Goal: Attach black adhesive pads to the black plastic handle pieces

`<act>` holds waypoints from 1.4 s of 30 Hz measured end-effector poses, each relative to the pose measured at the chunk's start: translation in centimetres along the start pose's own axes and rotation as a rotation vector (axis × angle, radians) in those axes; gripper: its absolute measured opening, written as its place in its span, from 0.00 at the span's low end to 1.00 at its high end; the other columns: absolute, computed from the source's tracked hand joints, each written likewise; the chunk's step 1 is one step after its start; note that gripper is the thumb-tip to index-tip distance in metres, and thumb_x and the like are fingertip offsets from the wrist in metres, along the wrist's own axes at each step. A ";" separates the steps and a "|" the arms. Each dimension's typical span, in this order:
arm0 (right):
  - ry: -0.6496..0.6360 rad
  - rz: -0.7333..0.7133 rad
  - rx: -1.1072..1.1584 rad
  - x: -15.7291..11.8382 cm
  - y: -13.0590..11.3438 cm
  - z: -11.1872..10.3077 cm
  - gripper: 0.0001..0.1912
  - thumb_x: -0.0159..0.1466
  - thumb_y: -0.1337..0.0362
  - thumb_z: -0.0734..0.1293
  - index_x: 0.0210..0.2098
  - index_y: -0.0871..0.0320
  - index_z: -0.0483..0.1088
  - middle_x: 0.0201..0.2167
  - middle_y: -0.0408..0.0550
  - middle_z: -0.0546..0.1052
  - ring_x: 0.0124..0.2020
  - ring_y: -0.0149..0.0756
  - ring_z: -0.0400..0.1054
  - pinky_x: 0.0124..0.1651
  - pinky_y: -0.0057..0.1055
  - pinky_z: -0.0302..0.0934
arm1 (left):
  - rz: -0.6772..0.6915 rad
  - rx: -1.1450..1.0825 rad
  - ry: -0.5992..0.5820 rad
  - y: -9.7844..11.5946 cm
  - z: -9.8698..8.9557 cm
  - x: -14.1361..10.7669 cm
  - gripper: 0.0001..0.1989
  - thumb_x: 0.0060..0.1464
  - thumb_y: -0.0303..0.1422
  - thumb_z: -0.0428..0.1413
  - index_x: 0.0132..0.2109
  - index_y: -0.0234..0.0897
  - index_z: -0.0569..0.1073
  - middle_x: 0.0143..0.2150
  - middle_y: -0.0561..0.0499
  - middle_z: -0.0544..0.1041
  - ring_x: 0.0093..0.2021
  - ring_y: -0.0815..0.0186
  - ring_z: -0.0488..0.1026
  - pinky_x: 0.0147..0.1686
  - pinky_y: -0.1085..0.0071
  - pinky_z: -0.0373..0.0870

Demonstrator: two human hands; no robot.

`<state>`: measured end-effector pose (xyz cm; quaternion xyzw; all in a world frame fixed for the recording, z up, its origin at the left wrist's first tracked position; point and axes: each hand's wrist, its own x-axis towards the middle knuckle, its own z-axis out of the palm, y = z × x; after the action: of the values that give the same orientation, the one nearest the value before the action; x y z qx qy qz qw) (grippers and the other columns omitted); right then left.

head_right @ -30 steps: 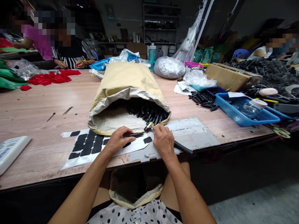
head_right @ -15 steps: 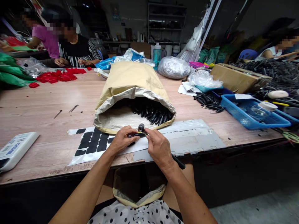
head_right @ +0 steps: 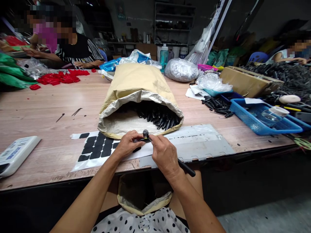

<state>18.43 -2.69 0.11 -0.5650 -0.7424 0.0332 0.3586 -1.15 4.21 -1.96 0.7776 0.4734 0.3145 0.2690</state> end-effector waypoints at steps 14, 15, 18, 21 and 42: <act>0.107 0.033 -0.013 -0.4 1.8 -0.7 0.18 0.69 0.68 0.59 0.56 0.52 0.72 0.43 0.47 0.79 0.45 0.38 0.72 0.50 0.32 0.65 | -0.029 -0.011 0.003 -0.1 0.1 0.1 0.08 0.50 0.32 0.65 0.40 0.40 0.82 0.33 0.52 0.75 0.39 0.62 0.69 0.41 0.67 0.64; 0.119 0.040 -0.026 -0.2 2.2 -1.0 0.18 0.69 0.67 0.60 0.56 0.52 0.72 0.43 0.47 0.79 0.45 0.38 0.72 0.50 0.32 0.65 | -0.033 -0.011 0.001 -0.1 0.1 0.1 0.08 0.50 0.32 0.65 0.40 0.40 0.82 0.33 0.52 0.75 0.39 0.62 0.70 0.41 0.67 0.65; 0.112 0.058 -0.111 0.2 4.0 -1.5 0.17 0.69 0.67 0.61 0.54 0.51 0.73 0.43 0.46 0.79 0.46 0.39 0.71 0.50 0.33 0.64 | -0.045 -0.008 0.001 -0.1 0.1 0.1 0.08 0.50 0.32 0.64 0.39 0.40 0.81 0.33 0.52 0.75 0.39 0.61 0.70 0.40 0.67 0.65; 0.080 0.052 -0.217 0.1 6.0 -1.5 0.15 0.67 0.68 0.63 0.50 0.52 0.75 0.41 0.46 0.78 0.44 0.40 0.70 0.49 0.34 0.62 | -0.043 -0.016 0.000 -0.1 0.1 0.1 0.08 0.49 0.31 0.64 0.39 0.40 0.80 0.34 0.52 0.75 0.40 0.62 0.70 0.40 0.67 0.65; 0.059 0.024 -0.314 -0.6 7.2 -0.6 0.14 0.67 0.66 0.63 0.50 0.53 0.74 0.38 0.48 0.74 0.42 0.41 0.64 0.46 0.34 0.57 | -0.054 -0.174 -0.729 8.4 -2.3 -7.4 0.09 0.59 0.38 0.58 0.45 0.45 0.79 0.35 0.55 0.79 0.34 0.66 0.72 0.34 0.72 0.65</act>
<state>24.70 -0.88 -3.02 -0.6238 -0.7206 -0.0957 0.2872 -0.74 -5.63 3.81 0.8000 0.3383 0.0489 0.4931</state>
